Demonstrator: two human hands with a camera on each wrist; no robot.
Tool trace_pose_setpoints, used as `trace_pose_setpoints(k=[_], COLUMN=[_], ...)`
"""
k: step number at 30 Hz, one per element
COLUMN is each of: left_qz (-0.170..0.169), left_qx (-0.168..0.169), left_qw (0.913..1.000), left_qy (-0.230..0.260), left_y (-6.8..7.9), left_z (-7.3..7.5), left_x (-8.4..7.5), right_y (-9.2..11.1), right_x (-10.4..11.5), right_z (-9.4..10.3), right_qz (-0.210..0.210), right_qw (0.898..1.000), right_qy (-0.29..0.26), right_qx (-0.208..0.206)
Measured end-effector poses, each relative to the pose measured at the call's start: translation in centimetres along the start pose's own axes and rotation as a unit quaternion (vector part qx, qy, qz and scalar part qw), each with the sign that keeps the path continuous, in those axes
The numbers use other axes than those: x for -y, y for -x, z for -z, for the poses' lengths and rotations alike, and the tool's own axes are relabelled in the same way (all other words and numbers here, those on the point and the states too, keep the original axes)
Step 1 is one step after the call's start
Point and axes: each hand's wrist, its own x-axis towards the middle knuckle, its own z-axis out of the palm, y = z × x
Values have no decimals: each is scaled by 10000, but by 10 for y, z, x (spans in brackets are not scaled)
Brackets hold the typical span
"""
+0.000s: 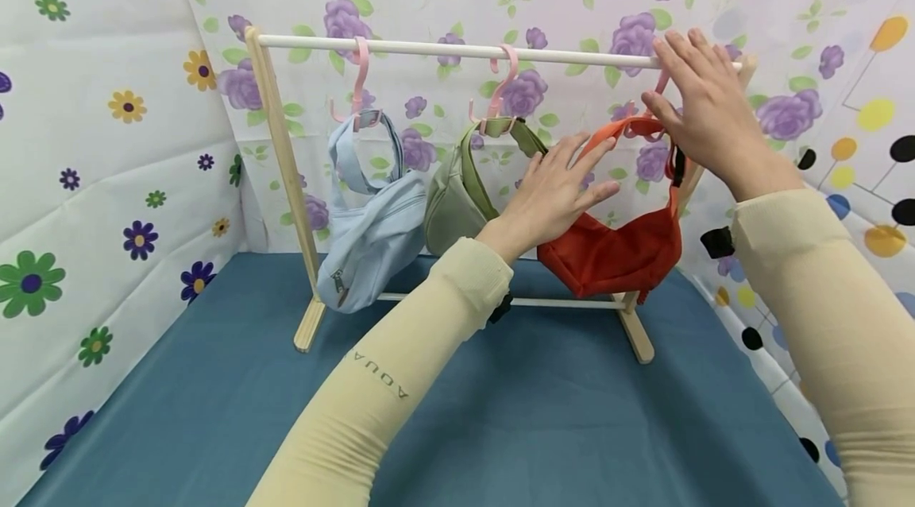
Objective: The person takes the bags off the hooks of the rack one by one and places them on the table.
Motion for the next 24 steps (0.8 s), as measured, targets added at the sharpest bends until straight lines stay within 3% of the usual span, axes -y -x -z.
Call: trace_pose_setpoints(k=[7,15,24], left_qz=[100,100,188], left_qx=[11,-284,-208], left_qw=[9999,9986,9985], left_qy=[76,444,471], left_y=[-5,-14,-26], left_z=[-1,2,-4], left_x=[0,1,3], right_y=[-6,-12,-11], right_x=[-1,2,3], right_z=[-4,-9,-6], right_qz=[-9,19,-169], right_qw=[10000,9977,9953], right_qy=[35,-211,-655], right_qx=[-18,-651,-698])
